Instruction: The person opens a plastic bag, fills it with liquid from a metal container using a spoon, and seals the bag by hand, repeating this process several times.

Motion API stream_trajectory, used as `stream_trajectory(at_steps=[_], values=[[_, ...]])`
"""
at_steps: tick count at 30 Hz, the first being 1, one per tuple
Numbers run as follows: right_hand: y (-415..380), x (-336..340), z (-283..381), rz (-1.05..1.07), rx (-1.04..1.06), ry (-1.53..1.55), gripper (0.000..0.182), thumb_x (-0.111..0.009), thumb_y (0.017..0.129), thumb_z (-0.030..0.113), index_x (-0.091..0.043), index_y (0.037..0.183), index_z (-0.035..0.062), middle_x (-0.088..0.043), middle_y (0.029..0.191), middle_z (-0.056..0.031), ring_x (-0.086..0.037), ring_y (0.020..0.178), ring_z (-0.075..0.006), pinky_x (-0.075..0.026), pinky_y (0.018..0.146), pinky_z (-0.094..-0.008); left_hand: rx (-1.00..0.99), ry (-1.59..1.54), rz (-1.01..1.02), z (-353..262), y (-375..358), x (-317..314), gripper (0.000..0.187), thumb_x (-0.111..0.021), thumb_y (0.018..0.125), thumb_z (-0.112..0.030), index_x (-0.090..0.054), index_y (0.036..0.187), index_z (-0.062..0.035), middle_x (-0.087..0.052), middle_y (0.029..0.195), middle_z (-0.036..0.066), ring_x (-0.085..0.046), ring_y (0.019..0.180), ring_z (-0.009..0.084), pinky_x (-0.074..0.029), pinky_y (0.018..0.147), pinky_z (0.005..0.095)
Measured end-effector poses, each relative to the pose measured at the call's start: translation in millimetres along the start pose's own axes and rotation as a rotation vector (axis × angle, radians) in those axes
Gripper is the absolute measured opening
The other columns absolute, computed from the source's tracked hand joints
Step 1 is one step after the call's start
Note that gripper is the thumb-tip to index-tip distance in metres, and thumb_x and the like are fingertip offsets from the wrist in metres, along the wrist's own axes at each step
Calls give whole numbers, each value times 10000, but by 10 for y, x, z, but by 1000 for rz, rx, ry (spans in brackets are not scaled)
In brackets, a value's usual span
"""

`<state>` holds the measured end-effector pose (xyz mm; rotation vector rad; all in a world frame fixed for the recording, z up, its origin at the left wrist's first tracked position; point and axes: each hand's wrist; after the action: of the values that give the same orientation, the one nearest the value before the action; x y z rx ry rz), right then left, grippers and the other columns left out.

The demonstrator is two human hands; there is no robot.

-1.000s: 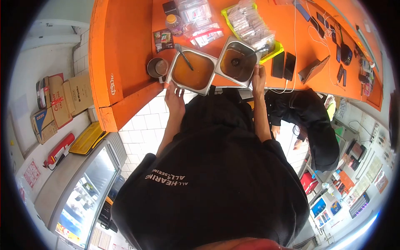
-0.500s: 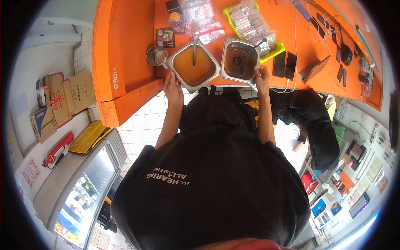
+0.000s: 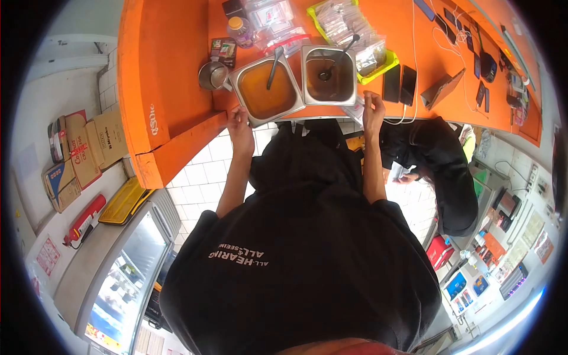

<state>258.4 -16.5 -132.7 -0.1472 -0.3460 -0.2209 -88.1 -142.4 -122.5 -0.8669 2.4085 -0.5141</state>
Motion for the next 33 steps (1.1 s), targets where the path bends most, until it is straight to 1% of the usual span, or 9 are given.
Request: stream_trajectory(at_steps=[3, 6, 11, 14, 17, 20, 22, 26, 33], values=[[-162, 206, 109, 16, 81, -404, 209, -725, 868, 211, -712, 992, 44, -691, 1028, -162, -650, 972, -289, -511, 820, -370, -136, 77, -16, 43, 170, 40, 154, -561, 1012, -166, -592, 1081, -33, -614, 1068, 25, -558, 991, 118, -429, 914, 259], [-201, 337, 94, 188, 440, -613, 268, -768, 802, 161, -664, 1015, 37, -660, 1035, -149, -614, 976, -348, -495, 842, -402, -149, 112, -18, -73, 190, -54, 145, -558, 1005, -133, -589, 1097, -26, -618, 1082, 32, -556, 1000, 120, -434, 916, 265], [-281, 544, -99, 2, 361, -559, 227, -719, 824, 120, -629, 1009, 25, -636, 972, -158, -609, 933, -361, -488, 837, -421, -193, 206, -201, -55, -158, -81, 144, -582, 985, -120, -589, 1085, -17, -623, 1080, 69, -560, 996, 133, -452, 878, 282], [-375, 705, -294, -111, 202, -522, 176, -650, 861, 90, -631, 1015, 6, -653, 916, -163, -641, 870, -342, -506, 788, -410, -500, 704, -257, -358, -528, -345, 138, -585, 981, -120, -594, 1061, -7, -633, 1008, 69, -580, 925, 129, -462, 822, 273], [-498, 789, -638, 24, -93, -410, 206, -675, 881, 134, -670, 1054, 24, -708, 944, -145, -680, 859, -229, -514, 777, -342, -169, 687, 358, -641, -689, -771, 115, -570, 979, -92, -611, 1036, -1, -628, 883, 41, -591, 790, 120, -471, 750, 255], [-510, 727, -976, 58, -197, 77, 221, -693, 900, 181, -679, 1059, 27, -709, 957, -82, -656, 856, -156, -509, 783, -316, -126, 810, 872, -717, -712, -1294, 136, -613, 951, -123, -655, 1001, -4, -654, 871, 51, -614, 806, 107, -472, 767, 249], [-439, 659, -927, 36, -231, 131, 239, -696, 913, 207, -680, 1065, 23, -695, 945, -38, -628, 853, -121, -497, 785, -292, -24, 815, 1045, -718, -778, -1553, 145, -631, 942, -147, -673, 987, -16, -677, 901, 59, -629, 821, 114, -478, 771, 252], [-469, 634, -808, 76, -256, 190, 194, -694, 885, 190, -715, 990, 28, -698, 883, -69, -627, 795, -147, -492, 759, -304, 70, 901, 1228, -503, -811, -1753, 154, -619, 940, -124, -658, 1041, -14, -675, 965, 64, -636, 867, 136, -477, 815, 281], [-355, 606, -551, 29, -289, -40, 331, -781, 799, 303, -720, 906, -3, -661, 681, -85, -601, 610, -172, -487, 632, -329, 138, 978, 1125, -243, -907, -1787, 187, -656, 928, -187, -671, 1008, -19, -692, 949, 63, -638, 850, 163, -492, 786, 295]])
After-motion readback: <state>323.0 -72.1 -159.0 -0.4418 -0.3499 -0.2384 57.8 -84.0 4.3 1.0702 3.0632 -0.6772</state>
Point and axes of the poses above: each hand's wrist, its own y-axis towards the middle knuckle, its own x-axis out of the back of the hand, z = x × y
